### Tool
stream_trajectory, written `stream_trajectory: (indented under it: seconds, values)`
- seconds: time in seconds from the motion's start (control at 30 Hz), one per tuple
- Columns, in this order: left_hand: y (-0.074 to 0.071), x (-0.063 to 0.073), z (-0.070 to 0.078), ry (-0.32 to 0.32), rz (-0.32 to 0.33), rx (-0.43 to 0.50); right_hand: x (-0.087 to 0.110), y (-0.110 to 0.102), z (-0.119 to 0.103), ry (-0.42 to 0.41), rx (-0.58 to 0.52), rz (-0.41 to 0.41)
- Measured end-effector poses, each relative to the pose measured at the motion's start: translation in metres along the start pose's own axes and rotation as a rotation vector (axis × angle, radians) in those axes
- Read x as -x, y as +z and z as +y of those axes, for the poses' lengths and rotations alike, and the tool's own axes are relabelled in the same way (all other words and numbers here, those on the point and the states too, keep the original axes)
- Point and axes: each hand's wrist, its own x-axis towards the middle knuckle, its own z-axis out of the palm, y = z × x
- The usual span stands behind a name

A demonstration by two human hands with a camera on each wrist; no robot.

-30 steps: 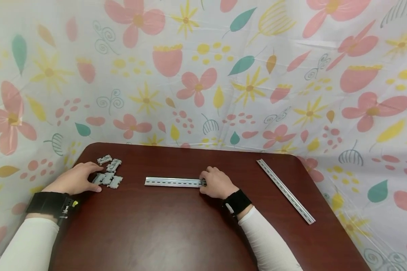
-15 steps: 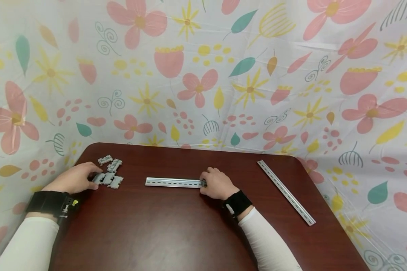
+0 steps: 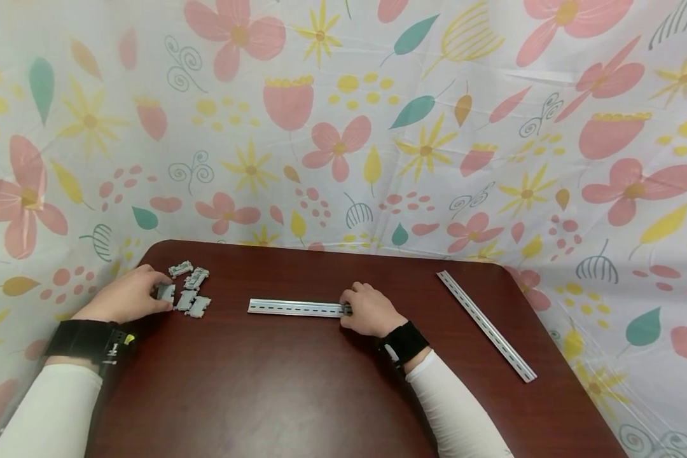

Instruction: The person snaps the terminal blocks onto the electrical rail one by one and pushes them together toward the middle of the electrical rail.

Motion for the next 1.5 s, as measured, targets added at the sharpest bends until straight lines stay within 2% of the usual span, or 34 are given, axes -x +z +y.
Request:
stream_trajectory:
  seconds: [0.17, 0.33, 0.67, 0.9, 1.37, 1.5]
  values:
    - [-0.002, -0.003, 0.013, 0.030, 0.078, -0.017, -0.001, -0.001, 0.000, 0.001, 0.002, 0.001]
    - [-0.002, -0.006, 0.027, 0.047, 0.110, -0.010, -0.002, -0.001, 0.000, 0.006, 0.001, -0.002]
    - [0.010, -0.013, 0.044, 0.148, 0.206, 0.012, -0.001, -0.001, 0.001, 0.010, -0.007, -0.005]
    - [0.021, -0.020, 0.055, 0.185, 0.223, -0.001, -0.001, -0.001, 0.002, -0.001, -0.012, -0.006]
    - [0.030, -0.034, 0.078, 0.225, 0.203, 0.008, -0.001, 0.000, 0.003, -0.007, -0.012, -0.008]
    - [0.034, -0.041, 0.085, 0.264, 0.210, 0.013, -0.001, 0.000, 0.003, -0.020, -0.008, -0.009]
